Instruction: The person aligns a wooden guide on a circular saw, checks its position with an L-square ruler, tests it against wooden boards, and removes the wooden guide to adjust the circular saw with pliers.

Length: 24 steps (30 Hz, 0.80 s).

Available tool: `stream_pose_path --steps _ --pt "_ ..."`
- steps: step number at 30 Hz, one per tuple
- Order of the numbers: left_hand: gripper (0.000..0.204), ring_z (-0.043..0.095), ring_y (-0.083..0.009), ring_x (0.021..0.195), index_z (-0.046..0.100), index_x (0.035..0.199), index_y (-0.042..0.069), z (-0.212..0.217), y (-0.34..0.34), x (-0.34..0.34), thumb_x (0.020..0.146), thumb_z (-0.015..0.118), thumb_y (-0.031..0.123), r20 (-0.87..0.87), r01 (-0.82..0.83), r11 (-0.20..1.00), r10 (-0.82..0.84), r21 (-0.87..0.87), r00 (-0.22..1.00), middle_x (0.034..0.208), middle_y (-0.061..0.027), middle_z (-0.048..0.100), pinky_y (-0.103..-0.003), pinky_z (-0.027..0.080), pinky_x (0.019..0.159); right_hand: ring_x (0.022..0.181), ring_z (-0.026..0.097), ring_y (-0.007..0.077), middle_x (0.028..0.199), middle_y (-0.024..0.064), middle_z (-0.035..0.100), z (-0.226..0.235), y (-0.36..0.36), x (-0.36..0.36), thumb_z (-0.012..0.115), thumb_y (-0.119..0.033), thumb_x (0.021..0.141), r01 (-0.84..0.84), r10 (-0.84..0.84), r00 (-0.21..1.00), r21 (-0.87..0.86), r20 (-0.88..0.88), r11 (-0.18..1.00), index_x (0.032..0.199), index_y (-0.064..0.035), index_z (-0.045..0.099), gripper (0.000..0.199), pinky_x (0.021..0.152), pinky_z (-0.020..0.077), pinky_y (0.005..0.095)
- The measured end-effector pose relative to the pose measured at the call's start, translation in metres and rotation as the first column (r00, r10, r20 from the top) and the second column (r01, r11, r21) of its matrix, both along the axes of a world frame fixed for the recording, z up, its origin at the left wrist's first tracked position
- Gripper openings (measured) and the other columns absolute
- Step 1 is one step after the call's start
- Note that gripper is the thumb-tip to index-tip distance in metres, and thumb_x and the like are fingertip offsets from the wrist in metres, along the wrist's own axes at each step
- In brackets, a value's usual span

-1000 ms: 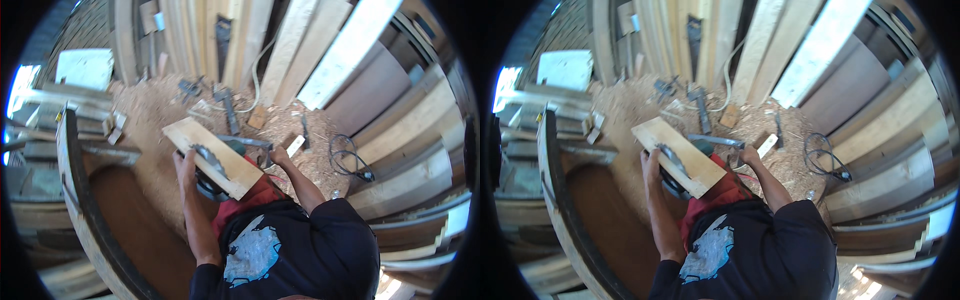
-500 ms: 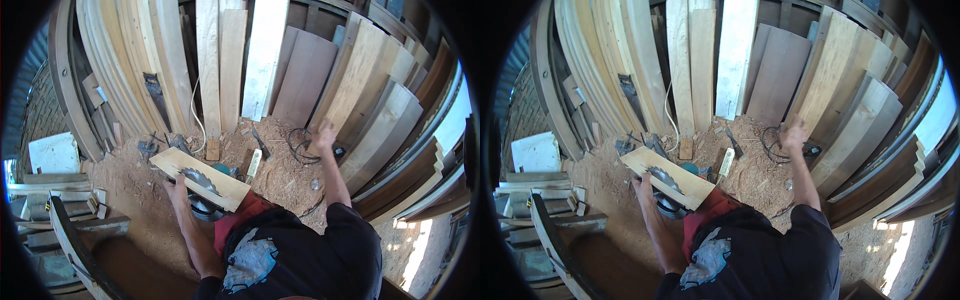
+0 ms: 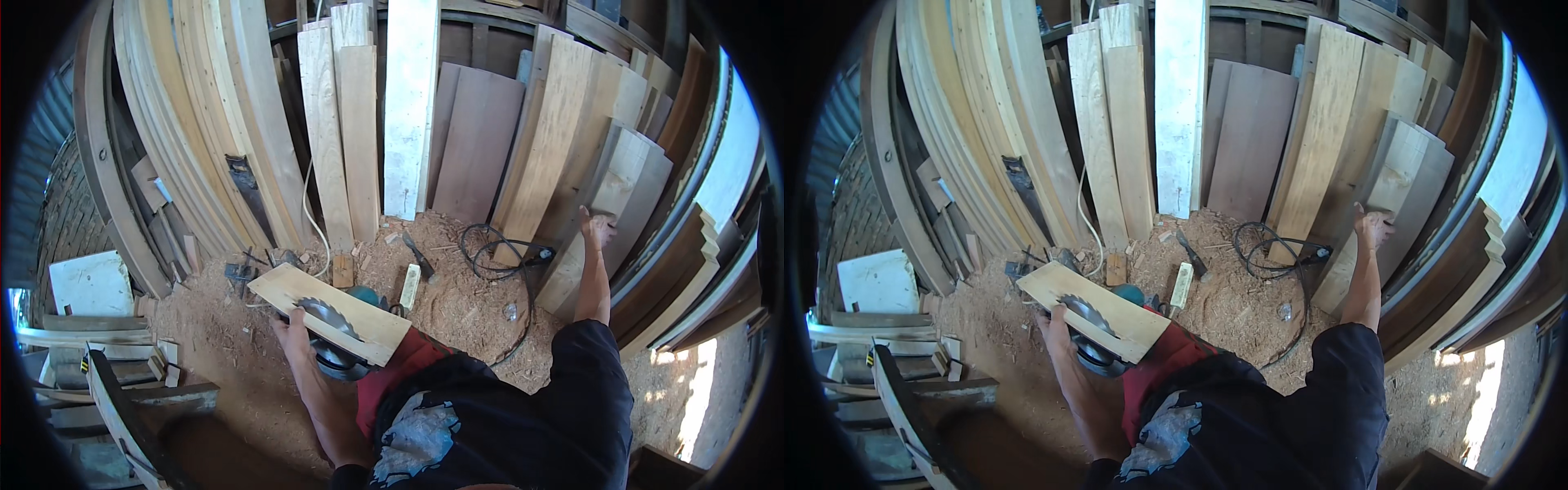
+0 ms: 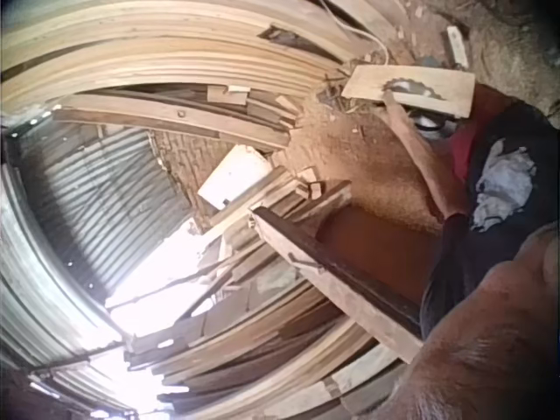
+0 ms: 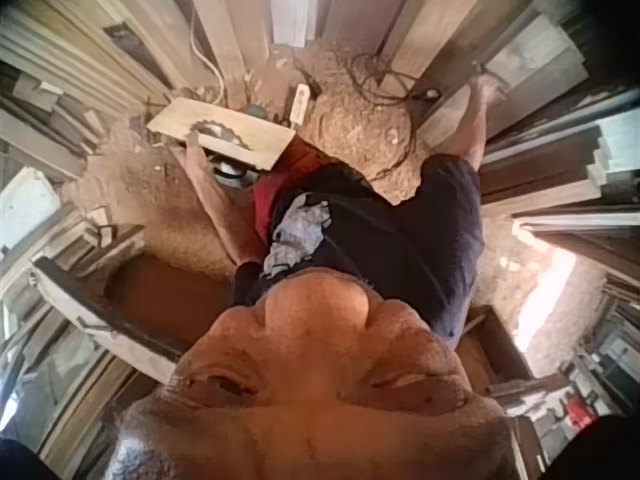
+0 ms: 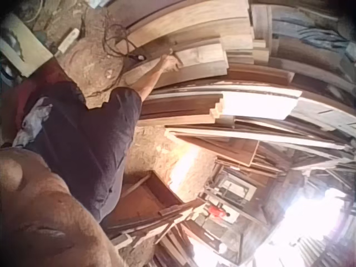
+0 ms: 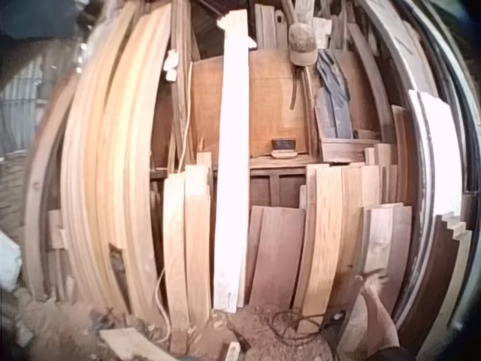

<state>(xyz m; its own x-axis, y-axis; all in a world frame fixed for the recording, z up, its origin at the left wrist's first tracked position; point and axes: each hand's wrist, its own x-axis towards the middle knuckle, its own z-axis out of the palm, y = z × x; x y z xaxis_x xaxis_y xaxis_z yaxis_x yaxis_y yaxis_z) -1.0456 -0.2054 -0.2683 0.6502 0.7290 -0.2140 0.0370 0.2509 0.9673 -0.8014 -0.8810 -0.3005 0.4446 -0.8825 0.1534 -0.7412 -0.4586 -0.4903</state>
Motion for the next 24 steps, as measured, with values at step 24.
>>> stream_pose_path --steps 24 --pt "0.049 0.058 -0.0229 0.103 0.044 0.130 -0.001 -0.009 0.009 -0.003 0.086 0.062 0.008 0.012 0.034 0.999 -0.034 -0.030 0.999 0.117 -0.0132 0.057 -0.039 0.050 0.089 0.138 0.021 0.0629 0.155 0.0415 0.007 -0.007 0.008 0.035 0.072 -0.048 0.082 0.240 -0.247 0.966 -0.101 -0.072 0.966 0.156 0.0003 -0.003 0.116 0.111 0.0228 0.0688"
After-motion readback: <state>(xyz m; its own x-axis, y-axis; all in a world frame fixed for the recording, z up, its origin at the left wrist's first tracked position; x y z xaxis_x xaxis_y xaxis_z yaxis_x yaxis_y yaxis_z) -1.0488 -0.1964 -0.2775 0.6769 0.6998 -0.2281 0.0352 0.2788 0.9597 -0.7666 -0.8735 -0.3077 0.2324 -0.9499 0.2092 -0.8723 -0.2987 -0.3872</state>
